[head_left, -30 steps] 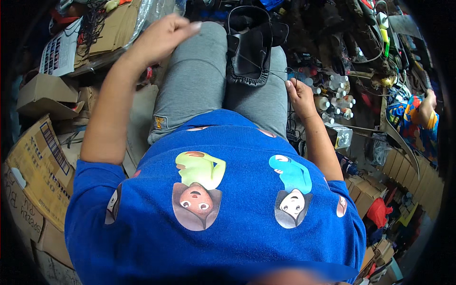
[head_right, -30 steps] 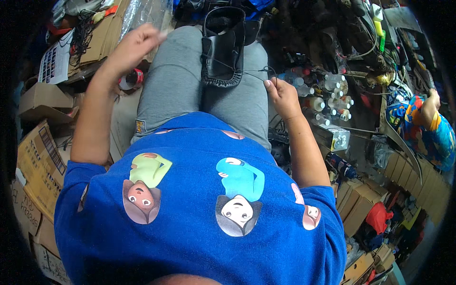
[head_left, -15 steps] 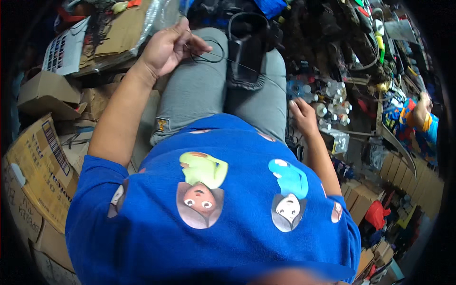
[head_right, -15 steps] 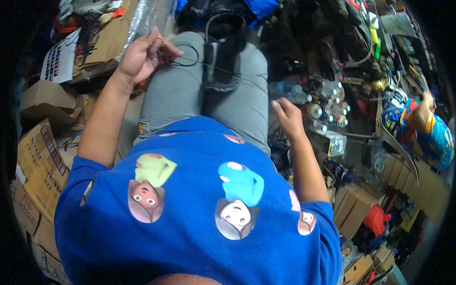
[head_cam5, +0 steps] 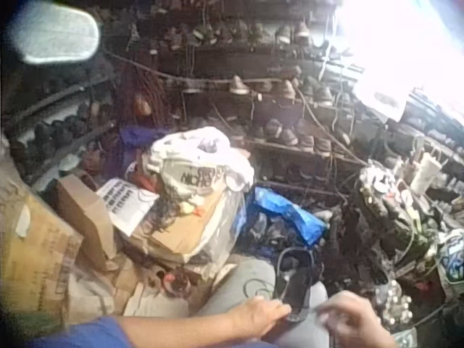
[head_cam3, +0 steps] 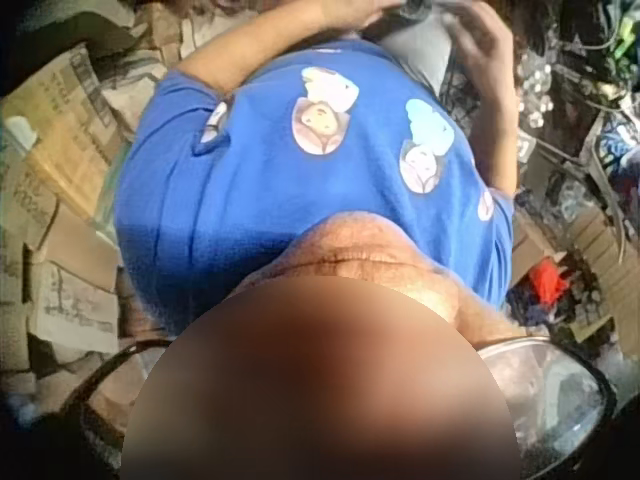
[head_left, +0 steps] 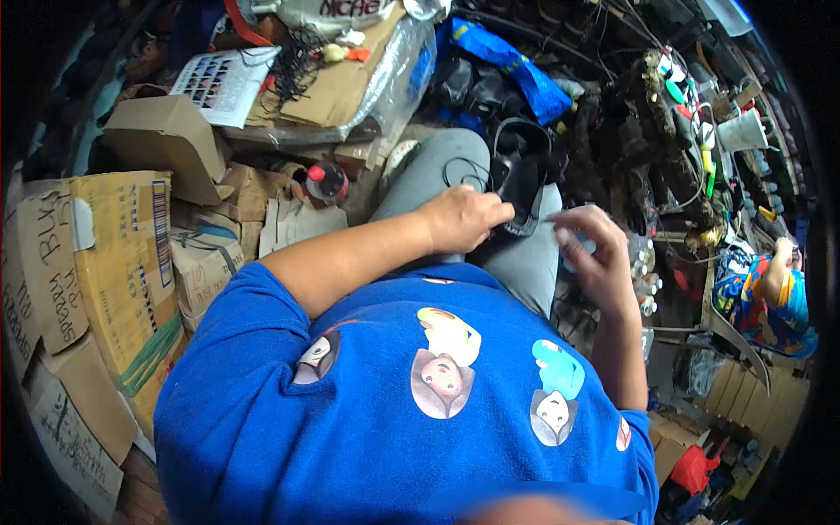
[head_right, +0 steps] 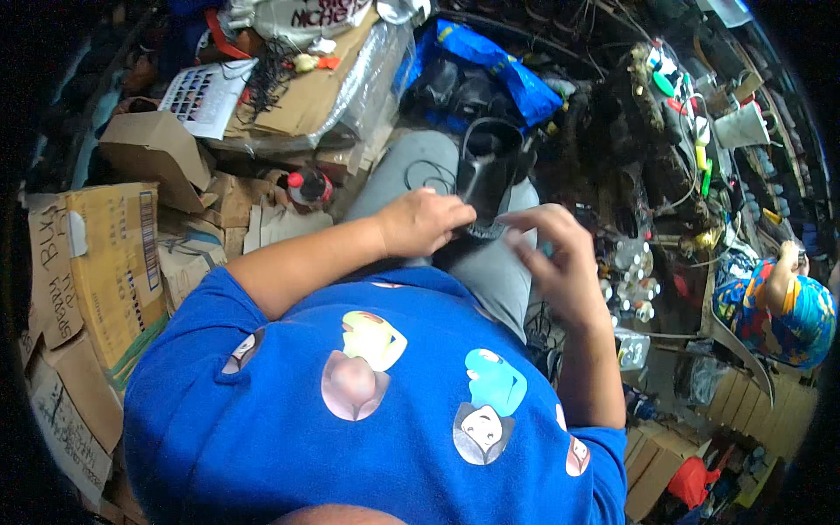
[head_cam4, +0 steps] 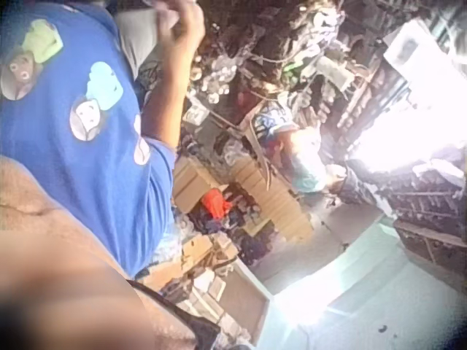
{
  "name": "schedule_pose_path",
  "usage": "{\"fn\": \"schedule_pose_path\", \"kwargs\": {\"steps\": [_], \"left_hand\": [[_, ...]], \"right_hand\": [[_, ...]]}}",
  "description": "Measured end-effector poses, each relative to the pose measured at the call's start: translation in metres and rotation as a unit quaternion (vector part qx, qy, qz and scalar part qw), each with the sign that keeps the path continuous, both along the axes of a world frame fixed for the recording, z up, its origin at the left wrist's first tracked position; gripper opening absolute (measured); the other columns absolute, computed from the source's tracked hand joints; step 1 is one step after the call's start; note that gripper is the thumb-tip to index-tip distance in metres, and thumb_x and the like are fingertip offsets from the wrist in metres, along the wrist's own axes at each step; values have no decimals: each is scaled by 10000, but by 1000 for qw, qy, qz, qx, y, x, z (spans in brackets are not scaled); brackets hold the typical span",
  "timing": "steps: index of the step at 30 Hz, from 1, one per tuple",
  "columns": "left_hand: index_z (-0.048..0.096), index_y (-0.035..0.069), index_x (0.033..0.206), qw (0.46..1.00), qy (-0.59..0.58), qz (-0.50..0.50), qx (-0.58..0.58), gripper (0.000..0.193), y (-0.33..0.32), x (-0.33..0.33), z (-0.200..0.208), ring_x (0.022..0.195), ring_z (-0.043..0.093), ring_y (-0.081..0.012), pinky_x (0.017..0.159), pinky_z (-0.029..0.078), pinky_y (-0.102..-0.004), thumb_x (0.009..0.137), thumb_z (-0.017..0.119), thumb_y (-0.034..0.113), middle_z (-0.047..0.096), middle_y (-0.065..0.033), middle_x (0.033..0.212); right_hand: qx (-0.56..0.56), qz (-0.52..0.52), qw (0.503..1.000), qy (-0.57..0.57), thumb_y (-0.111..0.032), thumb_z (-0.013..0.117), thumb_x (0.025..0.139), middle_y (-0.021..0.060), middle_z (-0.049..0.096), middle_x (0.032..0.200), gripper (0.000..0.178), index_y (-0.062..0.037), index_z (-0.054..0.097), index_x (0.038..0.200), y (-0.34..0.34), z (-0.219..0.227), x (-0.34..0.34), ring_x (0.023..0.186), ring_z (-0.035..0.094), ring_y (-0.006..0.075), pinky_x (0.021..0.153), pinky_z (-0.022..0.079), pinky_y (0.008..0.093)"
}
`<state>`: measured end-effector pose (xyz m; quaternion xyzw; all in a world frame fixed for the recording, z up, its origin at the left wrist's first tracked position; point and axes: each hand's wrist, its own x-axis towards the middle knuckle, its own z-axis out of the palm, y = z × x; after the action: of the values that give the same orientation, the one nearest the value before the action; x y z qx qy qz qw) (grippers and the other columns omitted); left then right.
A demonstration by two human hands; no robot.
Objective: Stitching the edge of a black leather shoe part using a needle and thread.
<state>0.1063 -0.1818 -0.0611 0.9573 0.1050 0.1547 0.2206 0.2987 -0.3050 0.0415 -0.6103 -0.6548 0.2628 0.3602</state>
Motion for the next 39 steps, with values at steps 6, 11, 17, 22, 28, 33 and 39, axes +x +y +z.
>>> {"fn": "schedule_pose_path", "kwargs": {"steps": [6, 11, 17, 22, 28, 33, 39], "left_hand": [[547, 106, 1004, 974, -83, -23, -211, 287, -1, -2, -27, 779, 628, -296, 706, 478, -419, 733, 640, 128, 625, -89, 798], [554, 112, 1002, 999, 0, 39, 20, 302, -5, -18, -3, 778, 626, -278, 728, 473, -409, 729, 673, 160, 632, -79, 794], [555, 102, 985, 1000, 10, 11, 25, 285, 0, -10, 3, 796, 630, -273, 733, 464, -401, 734, 669, 176, 635, -83, 813], [566, 102, 969, 1000, -9, 13, -26, 309, -4, -15, 2, 793, 611, -276, 724, 452, -391, 719, 688, 236, 612, -79, 806], [536, 57, 956, 976, -152, 65, -144, 363, 13, 34, 15, 866, 585, -340, 764, 474, -419, 718, 705, 273, 552, -157, 995], [454, 34, 1070, 966, -38, 136, -217, 641, 27, 75, 1, 996, 553, -383, 861, 459, -424, 627, 806, 335, 535, -219, 1030], [593, 61, 869, 980, 121, 41, -150, 478, 54, 83, 11, 912, 579, -340, 783, 478, -417, 642, 763, 445, 563, -151, 907]], "right_hand": [[323, 295, 888, -142, -299, 712, 716, -1, 557, 723, 259, -164, 716, 936, 21, 129, -92, 673, 569, 154, 645, 458, 326], [391, 242, 885, -75, -321, 682, 756, -60, 518, 638, 175, -296, 718, 925, 18, 157, -134, 599, 524, 82, 549, 390, 265], [378, 120, 896, -198, -278, 616, 820, -72, 577, 769, 148, -219, 675, 941, -24, 158, -146, 762, 536, 61, 695, 426, 270], [383, 63, 879, -275, -243, 561, 873, -83, 627, 878, 144, -155, 640, 955, -81, 152, -88, 899, 545, 44, 817, 456, 275], [583, 352, 675, -283, -330, 558, 857, 30, 641, 819, 240, -207, 681, 1023, -30, 167, -49, 943, 530, 207, 859, 334, 434], [305, 410, 786, 348, -517, 378, 890, 160, 582, 1028, 578, -32, 590, 1122, -3, 116, -111, 989, 557, 297, 797, 443, 441], [-25, 506, 602, 618, -706, 298, 848, 341, 425, 1258, 945, 135, 392, 1268, -3, 121, -133, 1177, 466, 447, 930, 418, 549]]}}
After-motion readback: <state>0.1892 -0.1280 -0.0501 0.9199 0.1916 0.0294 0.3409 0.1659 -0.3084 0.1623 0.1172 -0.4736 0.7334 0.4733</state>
